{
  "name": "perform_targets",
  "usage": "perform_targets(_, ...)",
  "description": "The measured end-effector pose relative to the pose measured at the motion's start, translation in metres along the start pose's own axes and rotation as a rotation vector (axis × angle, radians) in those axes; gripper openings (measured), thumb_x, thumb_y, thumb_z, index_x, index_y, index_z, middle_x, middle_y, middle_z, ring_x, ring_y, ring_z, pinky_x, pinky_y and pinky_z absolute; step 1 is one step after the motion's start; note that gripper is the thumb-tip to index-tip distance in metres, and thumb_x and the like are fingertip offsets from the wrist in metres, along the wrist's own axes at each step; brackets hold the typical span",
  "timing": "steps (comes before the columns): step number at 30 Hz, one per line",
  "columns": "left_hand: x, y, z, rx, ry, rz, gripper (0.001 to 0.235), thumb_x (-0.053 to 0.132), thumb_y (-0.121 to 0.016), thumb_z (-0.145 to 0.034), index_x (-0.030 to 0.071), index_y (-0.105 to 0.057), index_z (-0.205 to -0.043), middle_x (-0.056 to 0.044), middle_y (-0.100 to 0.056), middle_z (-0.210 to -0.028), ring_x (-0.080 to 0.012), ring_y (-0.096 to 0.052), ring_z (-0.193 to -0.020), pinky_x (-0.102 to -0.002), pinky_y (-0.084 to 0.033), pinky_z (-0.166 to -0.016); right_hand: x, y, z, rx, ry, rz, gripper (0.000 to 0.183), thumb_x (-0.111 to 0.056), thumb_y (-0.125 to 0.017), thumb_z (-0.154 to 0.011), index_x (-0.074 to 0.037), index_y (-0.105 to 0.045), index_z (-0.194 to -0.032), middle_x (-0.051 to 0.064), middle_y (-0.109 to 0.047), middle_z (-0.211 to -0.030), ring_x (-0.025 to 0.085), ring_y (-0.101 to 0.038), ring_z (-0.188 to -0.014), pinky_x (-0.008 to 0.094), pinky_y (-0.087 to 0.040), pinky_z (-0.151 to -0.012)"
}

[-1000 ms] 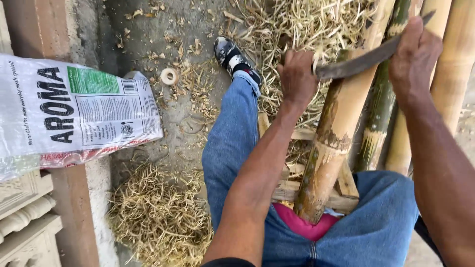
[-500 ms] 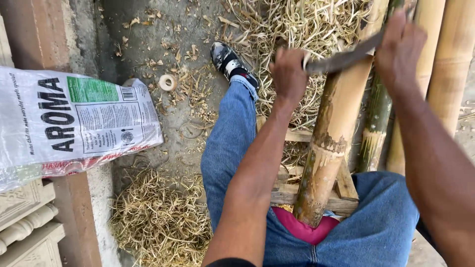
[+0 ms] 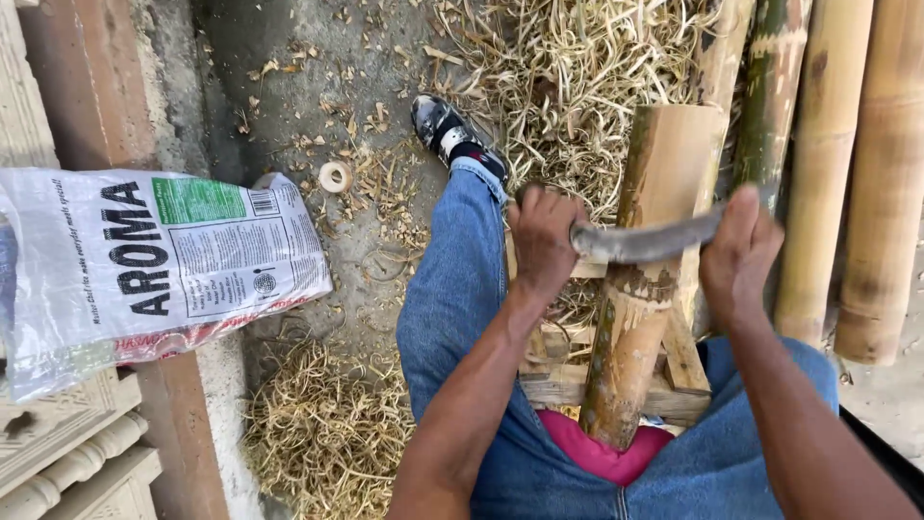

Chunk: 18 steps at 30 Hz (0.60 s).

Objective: Scraping and shaping a bamboo pole using a billhook tool.

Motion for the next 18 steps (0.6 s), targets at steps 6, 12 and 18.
perform_targets(6, -0.004, -0.011, -0.105, 0.123, -0.036, 0.023, 0.018, 0.029, -0.069, -0.095, 0.018, -0.065, -0.081, 0.002, -0.062, -0.08, -0.0185, -0.052, -0.089, -0.041, -0.034, -0.079, -0.001, -0.026, -0.127, -0.02, 0.05, -0.063, 0.056, -0.046, -0.033, -0.119, -0.018, -0.037, -0.07, -0.003, -0.037, -0.062, 0.013, -0.029, -0.052, 0.036, -0.024, -0.045)
perform_targets(12, -0.031, -0.026, -0.121, -0.034, 0.373, 0.079, 0.021, 0.027, -0.071, -0.093, 0.015, -0.065, -0.078, -0.001, -0.061, -0.073, -0.0174, -0.054, -0.073, -0.039, -0.042, -0.067, -0.055, -0.024, -0.125, -0.092, -0.166, -0.104, 0.048, -0.056, -0.035, -0.115, -0.009, -0.041, -0.111, 0.003, -0.05, -0.096, 0.015, -0.05, -0.079, 0.039, -0.048, -0.065)
perform_targets(18, -0.054, -0.113, 0.059, -0.111, 0.917, 0.774, 0.023, 0.027, -0.074, -0.095, 0.008, -0.065, -0.085, -0.002, -0.064, -0.076, -0.0136, -0.056, -0.064, -0.032, -0.049, -0.059, -0.034, -0.047, 0.044, -0.251, -0.225, 0.18, 0.097, -0.039, -0.082, -0.089, 0.007, -0.024, -0.151, 0.033, -0.047, -0.14, 0.04, -0.057, -0.122, 0.049, -0.052, -0.099)
Point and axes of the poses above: each hand's wrist, its own z-axis away from the middle knuckle, its own y-axis out of the back of the hand, x = y × z, the point moved 10 cm from there along -z, towards the middle knuckle
